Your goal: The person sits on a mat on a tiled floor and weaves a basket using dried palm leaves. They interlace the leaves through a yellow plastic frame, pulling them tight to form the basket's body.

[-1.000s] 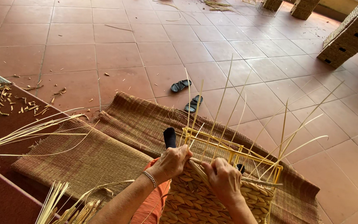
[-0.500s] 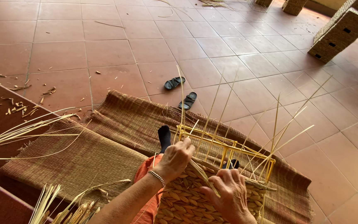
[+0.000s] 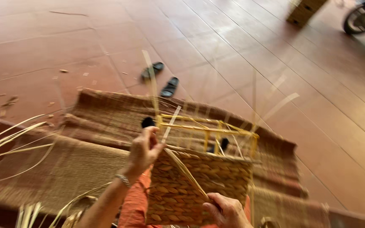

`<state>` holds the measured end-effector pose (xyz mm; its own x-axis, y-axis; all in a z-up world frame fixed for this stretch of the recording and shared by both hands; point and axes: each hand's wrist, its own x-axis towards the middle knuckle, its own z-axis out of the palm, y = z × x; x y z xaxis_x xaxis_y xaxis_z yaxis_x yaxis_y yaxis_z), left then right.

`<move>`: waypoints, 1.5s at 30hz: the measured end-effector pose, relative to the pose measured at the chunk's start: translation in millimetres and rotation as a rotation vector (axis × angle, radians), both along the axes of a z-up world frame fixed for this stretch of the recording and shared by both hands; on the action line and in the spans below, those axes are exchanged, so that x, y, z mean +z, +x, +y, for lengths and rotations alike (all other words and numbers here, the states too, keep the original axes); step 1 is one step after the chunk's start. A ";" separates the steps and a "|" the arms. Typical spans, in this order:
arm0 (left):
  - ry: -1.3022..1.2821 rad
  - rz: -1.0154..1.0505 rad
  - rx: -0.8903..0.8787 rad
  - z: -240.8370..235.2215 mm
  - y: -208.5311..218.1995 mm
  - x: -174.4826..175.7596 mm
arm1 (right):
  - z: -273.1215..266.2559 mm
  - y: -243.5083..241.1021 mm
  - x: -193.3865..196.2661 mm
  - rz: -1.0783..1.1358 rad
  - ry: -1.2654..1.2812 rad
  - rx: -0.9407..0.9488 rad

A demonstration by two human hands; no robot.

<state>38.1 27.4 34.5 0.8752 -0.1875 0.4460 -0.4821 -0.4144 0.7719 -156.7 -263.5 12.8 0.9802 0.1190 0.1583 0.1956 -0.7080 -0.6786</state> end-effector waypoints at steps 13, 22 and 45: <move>0.266 0.313 -0.121 20.8 3.5 8.2 | -144.4 -233.0 -129.8 0.640 0.351 -0.992; -0.068 0.293 -0.182 54.7 27.8 -93.9 | -227.7 -356.2 -124.2 0.584 -0.394 -1.580; 0.174 0.043 -0.017 28.0 -2.5 -43.1 | -239.2 -342.2 -117.7 0.261 -0.520 -1.479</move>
